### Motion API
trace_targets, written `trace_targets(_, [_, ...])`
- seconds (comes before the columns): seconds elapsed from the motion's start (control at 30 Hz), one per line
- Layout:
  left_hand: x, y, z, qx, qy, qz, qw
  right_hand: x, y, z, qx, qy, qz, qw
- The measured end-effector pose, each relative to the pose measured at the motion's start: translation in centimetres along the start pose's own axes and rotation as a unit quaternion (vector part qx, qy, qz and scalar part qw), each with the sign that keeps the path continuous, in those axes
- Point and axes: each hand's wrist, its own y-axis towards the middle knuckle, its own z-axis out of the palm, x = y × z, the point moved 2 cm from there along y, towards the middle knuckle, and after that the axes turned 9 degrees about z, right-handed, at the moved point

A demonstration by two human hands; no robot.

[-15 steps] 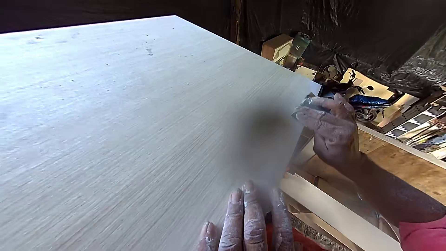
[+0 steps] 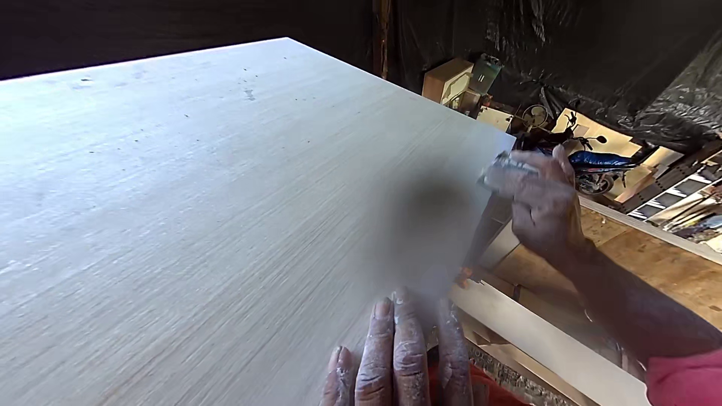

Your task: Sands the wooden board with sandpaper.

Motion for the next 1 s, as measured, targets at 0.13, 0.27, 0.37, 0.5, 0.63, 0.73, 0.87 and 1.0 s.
trace_targets(0.13, [0.0, 0.1, -0.1, 0.005, -0.007, -0.004, 1.0, 1.4, -0.3, -0.6, 0.002, 0.026, -0.038, 0.999])
trace_targets(0.27, [0.0, -0.1, 0.0, 0.0, -0.005, 0.003, 1.0, -0.4, 0.2, -0.5, 0.017, -0.015, 0.019, 1.0])
trace_targets(0.37, [0.1, 0.1, 0.0, 0.005, -0.003, -0.002, 1.0, 1.2, -0.4, -0.9, 0.008, 0.024, -0.037, 0.999])
trace_targets(0.5, [-0.1, 0.0, -0.1, 0.002, -0.001, -0.001, 1.0, -0.5, 0.8, -0.4, 0.018, -0.066, 0.01, 0.998])
trace_targets(0.63, [0.0, 0.1, 0.1, -0.003, -0.003, 0.001, 1.0, -0.1, 0.9, 0.2, 0.001, -0.094, -0.04, 0.995])
trace_targets(0.73, [0.1, 0.0, 0.1, -0.002, 0.002, 0.004, 1.0, 0.0, 1.0, 0.0, 0.011, -0.078, -0.027, 0.997])
trace_targets(0.87, [0.0, 0.1, 0.1, 0.002, 0.004, 0.002, 1.0, -0.3, 1.0, 0.4, 0.004, -0.072, -0.043, 0.996])
trace_targets(1.0, [0.0, 0.2, -0.1, -0.004, -0.001, -0.005, 1.0, -0.1, 1.1, 0.6, -0.014, -0.066, -0.05, 0.996])
